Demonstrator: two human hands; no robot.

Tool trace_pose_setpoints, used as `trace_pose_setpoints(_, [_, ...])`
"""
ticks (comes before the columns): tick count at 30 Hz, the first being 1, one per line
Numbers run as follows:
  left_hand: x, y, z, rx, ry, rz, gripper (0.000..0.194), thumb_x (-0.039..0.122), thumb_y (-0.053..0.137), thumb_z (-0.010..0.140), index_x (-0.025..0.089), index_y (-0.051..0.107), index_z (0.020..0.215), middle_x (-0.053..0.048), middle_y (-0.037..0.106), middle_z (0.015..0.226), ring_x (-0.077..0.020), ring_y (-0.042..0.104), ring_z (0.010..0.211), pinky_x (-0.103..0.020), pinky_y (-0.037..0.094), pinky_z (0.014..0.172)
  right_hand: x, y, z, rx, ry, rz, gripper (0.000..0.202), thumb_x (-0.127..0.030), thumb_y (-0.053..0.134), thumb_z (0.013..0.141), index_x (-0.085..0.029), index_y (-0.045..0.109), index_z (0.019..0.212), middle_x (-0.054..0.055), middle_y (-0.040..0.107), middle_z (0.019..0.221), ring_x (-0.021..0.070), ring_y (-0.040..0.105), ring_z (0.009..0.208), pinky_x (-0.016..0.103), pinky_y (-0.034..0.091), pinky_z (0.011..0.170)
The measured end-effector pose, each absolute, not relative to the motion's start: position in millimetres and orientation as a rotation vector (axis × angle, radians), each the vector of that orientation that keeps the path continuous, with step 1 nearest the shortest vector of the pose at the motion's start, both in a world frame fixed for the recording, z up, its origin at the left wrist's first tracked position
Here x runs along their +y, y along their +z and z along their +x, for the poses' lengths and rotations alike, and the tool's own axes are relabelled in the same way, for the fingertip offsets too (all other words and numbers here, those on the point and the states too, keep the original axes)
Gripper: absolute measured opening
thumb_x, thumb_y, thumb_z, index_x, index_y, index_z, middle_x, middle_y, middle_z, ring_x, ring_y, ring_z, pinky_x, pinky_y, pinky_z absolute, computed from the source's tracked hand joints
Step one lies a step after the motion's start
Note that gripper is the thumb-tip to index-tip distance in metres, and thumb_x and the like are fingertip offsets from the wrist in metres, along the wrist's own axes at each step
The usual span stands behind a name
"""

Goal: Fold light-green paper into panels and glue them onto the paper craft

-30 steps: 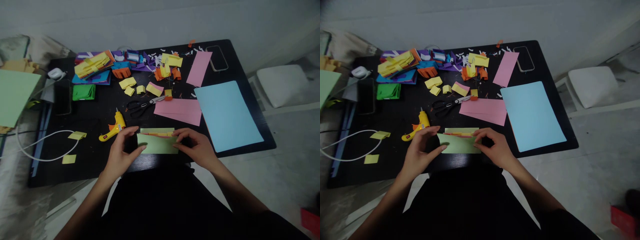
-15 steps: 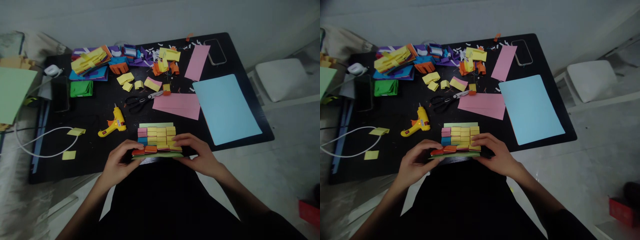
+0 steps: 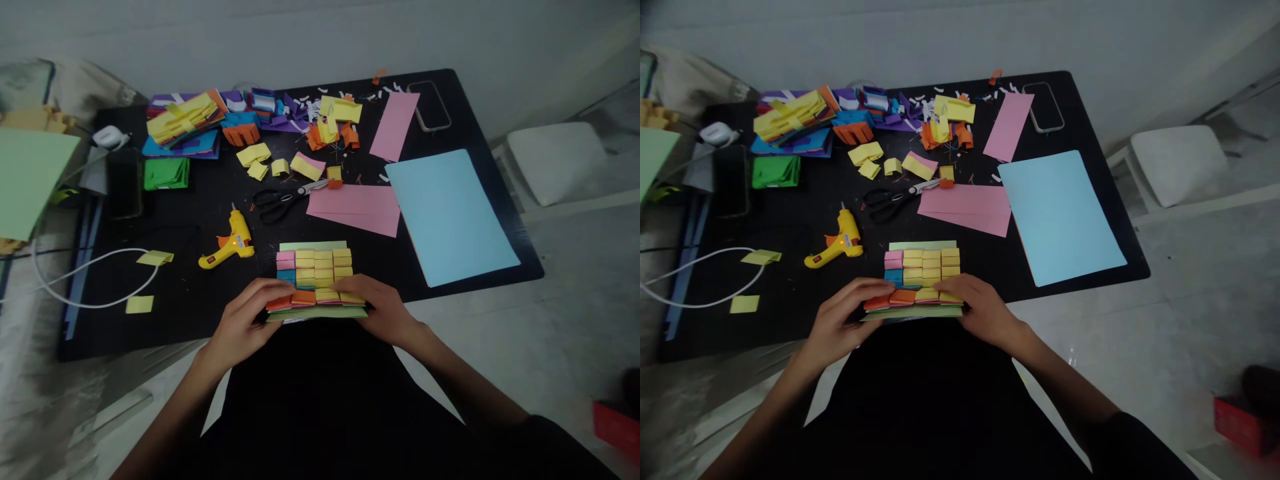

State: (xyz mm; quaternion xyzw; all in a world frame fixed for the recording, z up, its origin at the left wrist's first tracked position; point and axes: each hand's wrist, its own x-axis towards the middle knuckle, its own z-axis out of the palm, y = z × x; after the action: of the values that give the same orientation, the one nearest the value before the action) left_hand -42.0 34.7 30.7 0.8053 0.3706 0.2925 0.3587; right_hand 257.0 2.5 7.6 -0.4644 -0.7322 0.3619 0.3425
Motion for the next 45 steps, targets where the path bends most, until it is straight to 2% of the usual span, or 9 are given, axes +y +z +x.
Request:
trace_pose_setpoints(4, [34, 33, -44, 0.968, 0.753, 2.082, 0.042, 0.012, 0.069, 0.093, 0.026, 0.067, 0.133, -0.009, 0.074, 0.124, -0.0236, 0.072, 0.114, -0.038, 0.061, 0.099, 3, 17, 257, -1.903, 0.995, -1.17, 0.056, -0.015, 0.072, 0.089, -0.037, 0.065, 0.141, 0.001, 0.077, 0.13, 0.0239, 0.075, 0.118, 0.044, 0.063, 0.103])
trace_pose_setpoints(8, [32, 35, -44, 0.947, 0.753, 2.097, 0.048, 0.009, 0.069, 0.092, 0.027, 0.063, 0.136, -0.009, 0.071, 0.127, -0.0232, 0.071, 0.117, -0.038, 0.06, 0.1, 4, 27, 257, -1.921, 0.998, -1.08, 0.056, -0.012, 0.07, 0.091, -0.037, 0.064, 0.14, 0.001, 0.075, 0.135, 0.023, 0.072, 0.125, 0.045, 0.062, 0.107])
trace_pose_setpoints(14, [33, 44, -39, 0.886, 0.797, 2.172, 0.036, 0.006, 0.068, 0.093, 0.027, 0.068, 0.121, -0.007, 0.069, 0.128, -0.0225, 0.071, 0.114, -0.036, 0.062, 0.093, 8, 35, 261, -1.922, 0.991, -1.035, 0.033, -0.01, 0.067, 0.093, -0.031, 0.073, 0.117, 0.004, 0.073, 0.136, 0.022, 0.073, 0.123, 0.043, 0.064, 0.103])
trace_pose_setpoints(19, [34, 46, -38, 0.873, 0.766, 2.235, 0.028, 0.006, 0.068, 0.092, 0.026, 0.073, 0.111, -0.007, 0.069, 0.131, -0.0235, 0.071, 0.115, -0.038, 0.061, 0.095, 11, 37, 266, -2.023, 0.944, -1.052, 0.021, -0.012, 0.067, 0.093, -0.029, 0.074, 0.102, 0.005, 0.073, 0.135, 0.0241, 0.072, 0.123, 0.044, 0.066, 0.1])
trace_pose_setpoints(28, [34, 46, -43, 0.844, 0.719, 2.402, 0.028, 0.007, 0.067, 0.095, 0.025, 0.069, 0.116, -0.008, 0.068, 0.129, -0.026, 0.067, 0.117, -0.045, 0.057, 0.097, 13, 38, 270, -2.14, 0.786, -1.075, 0.038, -0.013, 0.067, 0.093, -0.029, 0.066, 0.128, 0.006, 0.075, 0.13, 0.0233, 0.074, 0.119, 0.043, 0.066, 0.098])
trace_pose_setpoints(33, [35, 47, -43, 0.826, 0.706, 2.432, 0.031, 0.005, 0.068, 0.094, 0.022, 0.067, 0.12, -0.01, 0.068, 0.128, -0.027, 0.065, 0.118, -0.047, 0.056, 0.098, 12, 38, 269, -2.099, 0.768, -1.044, 0.034, -0.011, 0.068, 0.094, -0.022, 0.066, 0.126, 0.01, 0.075, 0.126, 0.0215, 0.075, 0.117, 0.039, 0.065, 0.101])
trace_pose_setpoints(37, [37, 48, -43, 0.831, 0.717, 2.44, 0.03, 0.007, 0.07, 0.094, 0.021, 0.067, 0.12, -0.009, 0.07, 0.124, -0.0259, 0.068, 0.114, -0.046, 0.056, 0.097, 11, 38, 268, -2.066, 0.79, -1.049, 0.034, -0.012, 0.071, 0.095, -0.024, 0.066, 0.126, 0.008, 0.075, 0.126, 0.0211, 0.075, 0.117, 0.039, 0.065, 0.101])
trace_pose_setpoints(42, [38, 50, -44, 0.812, 0.686, 2.424, 0.032, 0.006, 0.068, 0.095, 0.02, 0.065, 0.123, -0.01, 0.072, 0.122, -0.0247, 0.069, 0.113, -0.043, 0.058, 0.094, 11, 38, 270, -2.059, 0.902, -1.096, 0.044, -0.008, 0.071, 0.091, -0.025, 0.063, 0.13, 0.007, 0.074, 0.13, 0.023, 0.072, 0.123, 0.043, 0.062, 0.106])
trace_pose_setpoints(45, [38, 50, -43, 0.797, 0.667, 2.397, 0.032, 0.004, 0.065, 0.096, 0.018, 0.063, 0.124, -0.009, 0.074, 0.116, -0.0226, 0.07, 0.111, -0.04, 0.059, 0.093, 12, 35, 271, -2.11, 0.989, -1.184, 0.052, -0.004, 0.067, 0.087, -0.025, 0.062, 0.134, 0.007, 0.074, 0.128, 0.0236, 0.072, 0.122, 0.044, 0.062, 0.104])
